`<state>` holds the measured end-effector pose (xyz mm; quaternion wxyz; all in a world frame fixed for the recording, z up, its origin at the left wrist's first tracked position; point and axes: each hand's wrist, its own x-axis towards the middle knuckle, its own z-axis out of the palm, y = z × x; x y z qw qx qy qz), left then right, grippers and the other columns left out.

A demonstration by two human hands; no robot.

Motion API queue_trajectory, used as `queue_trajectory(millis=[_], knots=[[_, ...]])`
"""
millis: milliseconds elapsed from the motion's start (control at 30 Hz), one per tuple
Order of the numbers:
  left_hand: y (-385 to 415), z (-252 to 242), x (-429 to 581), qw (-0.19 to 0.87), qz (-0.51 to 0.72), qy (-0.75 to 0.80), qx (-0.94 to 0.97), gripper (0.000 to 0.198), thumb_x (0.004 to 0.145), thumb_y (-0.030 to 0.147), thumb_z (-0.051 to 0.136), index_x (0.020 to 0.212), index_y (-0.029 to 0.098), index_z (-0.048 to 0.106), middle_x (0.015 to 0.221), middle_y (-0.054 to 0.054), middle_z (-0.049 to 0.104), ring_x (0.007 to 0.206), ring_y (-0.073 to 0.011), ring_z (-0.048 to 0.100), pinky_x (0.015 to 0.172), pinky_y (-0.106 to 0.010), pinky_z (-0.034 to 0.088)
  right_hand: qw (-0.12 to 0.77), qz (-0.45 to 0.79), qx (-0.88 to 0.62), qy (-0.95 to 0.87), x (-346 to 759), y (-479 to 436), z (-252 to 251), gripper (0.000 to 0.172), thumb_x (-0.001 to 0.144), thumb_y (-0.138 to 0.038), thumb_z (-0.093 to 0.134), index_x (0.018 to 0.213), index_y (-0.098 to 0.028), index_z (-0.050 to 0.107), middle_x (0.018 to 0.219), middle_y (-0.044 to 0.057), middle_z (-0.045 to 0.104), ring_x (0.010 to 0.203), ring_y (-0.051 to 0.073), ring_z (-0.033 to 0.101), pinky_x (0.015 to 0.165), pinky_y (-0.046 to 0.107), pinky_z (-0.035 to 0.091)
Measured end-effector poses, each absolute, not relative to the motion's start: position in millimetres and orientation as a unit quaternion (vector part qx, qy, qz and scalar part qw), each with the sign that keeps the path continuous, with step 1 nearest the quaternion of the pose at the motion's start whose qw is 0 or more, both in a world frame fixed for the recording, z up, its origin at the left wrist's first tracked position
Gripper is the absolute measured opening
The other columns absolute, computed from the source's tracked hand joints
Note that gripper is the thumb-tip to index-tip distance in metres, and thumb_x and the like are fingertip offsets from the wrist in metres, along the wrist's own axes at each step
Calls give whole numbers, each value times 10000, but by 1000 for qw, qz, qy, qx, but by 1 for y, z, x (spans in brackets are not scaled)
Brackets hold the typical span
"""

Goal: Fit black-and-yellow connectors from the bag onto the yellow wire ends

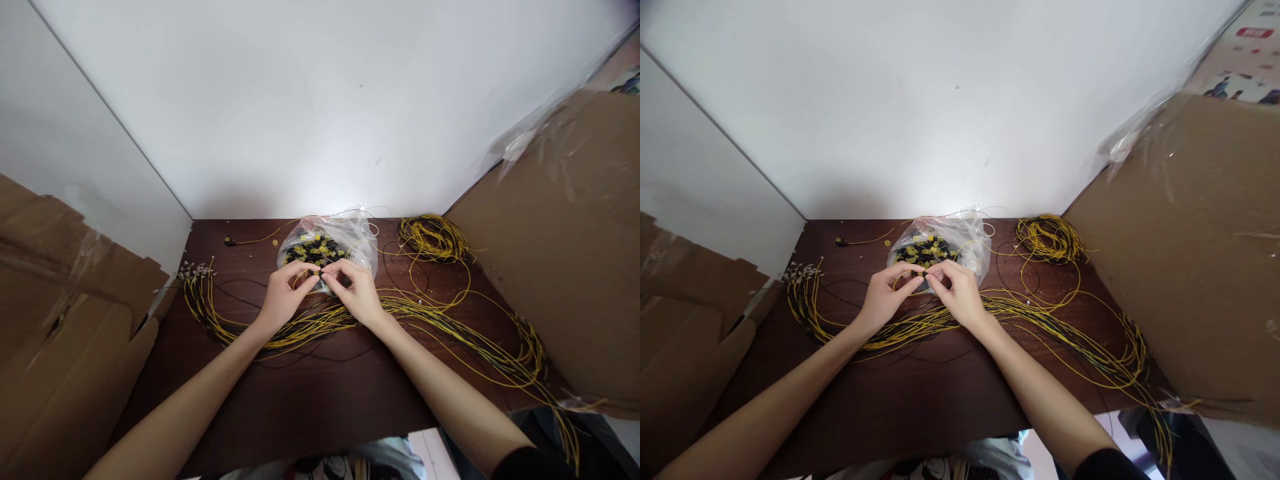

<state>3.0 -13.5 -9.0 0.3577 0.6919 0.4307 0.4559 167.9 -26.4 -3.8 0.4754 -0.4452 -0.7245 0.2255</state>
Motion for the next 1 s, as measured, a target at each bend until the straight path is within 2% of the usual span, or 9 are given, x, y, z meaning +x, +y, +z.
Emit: queue_trajectory(millis=[267,700,900,1000], knots=[[-13,-12,2,377,463,415,686,152,783,244,610,907,178,669,804,-24,629,607,-107,495,599,-226,394,473,236,-446,-722,168,-26,-5,87,843,-225,569,844,-174,639,739,21,623,649,133,559,621,257,459],[-14,-10,4,366,458,424,690,160,781,257,600,901,172,664,767,-11,604,624,-111,490,596,-218,391,467,231,-456,-722,167,-26,-4,121,853,-259,557,846,-178,646,734,25,629,643,138,561,609,263,463],[-15,-10,5,375,454,423,689,115,781,231,585,872,168,615,859,-30,617,666,-115,526,633,-222,423,475,217,-461,-717,166,-26,-5,87,839,-233,578,817,-177,641,737,23,631,654,136,565,628,260,466],[-15,-9,5,368,452,429,690,106,780,233,581,861,171,609,843,-25,612,650,-112,520,624,-221,423,474,212,-458,-721,166,-27,-4,89,845,-231,569,823,-179,638,738,23,627,662,138,568,640,266,470]])
